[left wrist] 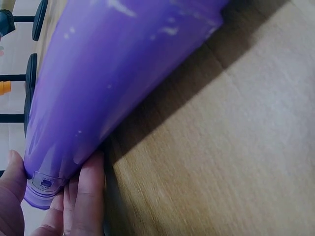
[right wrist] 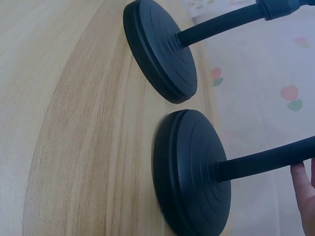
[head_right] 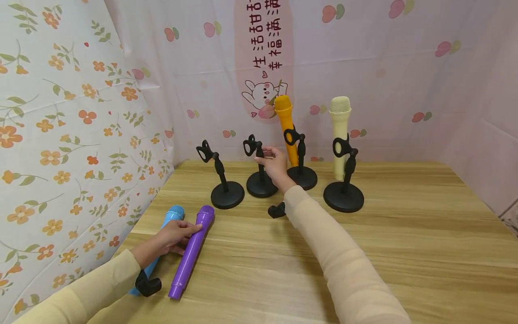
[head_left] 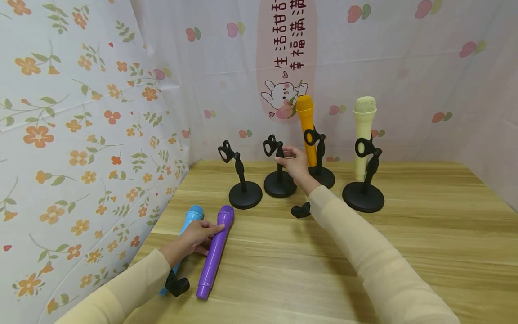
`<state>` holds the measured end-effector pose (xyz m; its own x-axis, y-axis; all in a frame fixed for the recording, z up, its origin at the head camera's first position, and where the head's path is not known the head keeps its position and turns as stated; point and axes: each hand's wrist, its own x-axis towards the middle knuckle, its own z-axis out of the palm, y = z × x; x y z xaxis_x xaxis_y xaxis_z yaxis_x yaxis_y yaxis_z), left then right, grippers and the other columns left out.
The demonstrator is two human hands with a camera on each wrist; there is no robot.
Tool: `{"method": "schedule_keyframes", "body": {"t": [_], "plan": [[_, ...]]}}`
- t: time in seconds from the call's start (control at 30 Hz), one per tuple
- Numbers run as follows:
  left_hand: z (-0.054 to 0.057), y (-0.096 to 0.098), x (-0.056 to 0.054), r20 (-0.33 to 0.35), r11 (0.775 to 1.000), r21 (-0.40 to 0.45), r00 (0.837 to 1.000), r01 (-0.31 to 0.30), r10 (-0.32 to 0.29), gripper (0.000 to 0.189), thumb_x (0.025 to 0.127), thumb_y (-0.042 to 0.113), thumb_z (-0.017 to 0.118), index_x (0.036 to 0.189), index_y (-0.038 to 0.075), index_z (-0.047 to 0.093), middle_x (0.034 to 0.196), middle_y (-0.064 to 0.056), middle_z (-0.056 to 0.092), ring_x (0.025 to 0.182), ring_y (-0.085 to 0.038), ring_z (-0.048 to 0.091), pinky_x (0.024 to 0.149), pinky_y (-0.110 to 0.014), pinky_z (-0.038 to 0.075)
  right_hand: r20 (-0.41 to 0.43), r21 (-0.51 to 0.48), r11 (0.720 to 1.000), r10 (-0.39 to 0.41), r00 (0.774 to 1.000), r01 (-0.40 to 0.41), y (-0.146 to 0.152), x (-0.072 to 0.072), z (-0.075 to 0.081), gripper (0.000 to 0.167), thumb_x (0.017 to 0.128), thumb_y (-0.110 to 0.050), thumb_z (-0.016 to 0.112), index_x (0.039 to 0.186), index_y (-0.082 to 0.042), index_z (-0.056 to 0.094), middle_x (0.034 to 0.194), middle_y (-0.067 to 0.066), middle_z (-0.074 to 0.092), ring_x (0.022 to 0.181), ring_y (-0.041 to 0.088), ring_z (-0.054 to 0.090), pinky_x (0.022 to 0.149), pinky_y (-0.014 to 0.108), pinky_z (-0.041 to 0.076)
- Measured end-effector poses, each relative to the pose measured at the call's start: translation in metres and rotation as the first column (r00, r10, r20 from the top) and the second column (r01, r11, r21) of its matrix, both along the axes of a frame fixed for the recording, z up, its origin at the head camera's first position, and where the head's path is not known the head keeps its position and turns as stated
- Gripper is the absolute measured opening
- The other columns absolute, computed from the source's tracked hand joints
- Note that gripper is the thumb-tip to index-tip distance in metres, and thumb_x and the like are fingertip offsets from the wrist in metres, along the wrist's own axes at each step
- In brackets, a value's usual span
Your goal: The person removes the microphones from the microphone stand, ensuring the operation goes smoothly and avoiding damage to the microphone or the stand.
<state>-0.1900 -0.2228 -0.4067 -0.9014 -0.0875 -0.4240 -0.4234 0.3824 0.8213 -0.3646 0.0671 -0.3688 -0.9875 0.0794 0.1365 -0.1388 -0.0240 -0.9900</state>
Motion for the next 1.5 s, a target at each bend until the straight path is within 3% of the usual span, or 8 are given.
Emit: {"method": "schedule_keyframes", "body": {"t": [0.5, 1.5], "plan": [[0.0006, -0.0007, 0.0005, -0.008, 1.0, -0.03, 1.0, -0.006, 0.006, 0.039, 0.091, 0.035, 0.069, 0.104, -0.001, 0.065, 0.084, -0.01, 0.064, 0.07, -0.021, 0.063, 0.053, -0.035, 0.056, -0.021, -0.001, 1.0, 0.005, 1.0, -0.005, -0.0024, -0.0032, -0.0073, 0.038, 0.085, -0.006, 0.075, 0.122, -0.006, 0.063, 0.108, 0.012, 0.057, 0.094, 0.023, 0.06, 0.086, 0.032, 0.053], [-0.0014, 0.0035, 0.0015, -0.028, 0.997, -0.079, 1.0, -0.006, 0.004, 0.044, 0.087, 0.038, 0.073, 0.103, -0.001, 0.063, 0.084, -0.011, 0.066, 0.071, -0.021, 0.064, 0.057, -0.039, 0.057, -0.024, 0.007, 0.999, 0.038, 0.999, -0.037, -0.0024, -0.0019, -0.0071, 0.038, 0.087, -0.007, 0.074, 0.123, -0.006, 0.062, 0.112, 0.012, 0.058, 0.1, 0.024, 0.059, 0.09, 0.032, 0.051]]}}
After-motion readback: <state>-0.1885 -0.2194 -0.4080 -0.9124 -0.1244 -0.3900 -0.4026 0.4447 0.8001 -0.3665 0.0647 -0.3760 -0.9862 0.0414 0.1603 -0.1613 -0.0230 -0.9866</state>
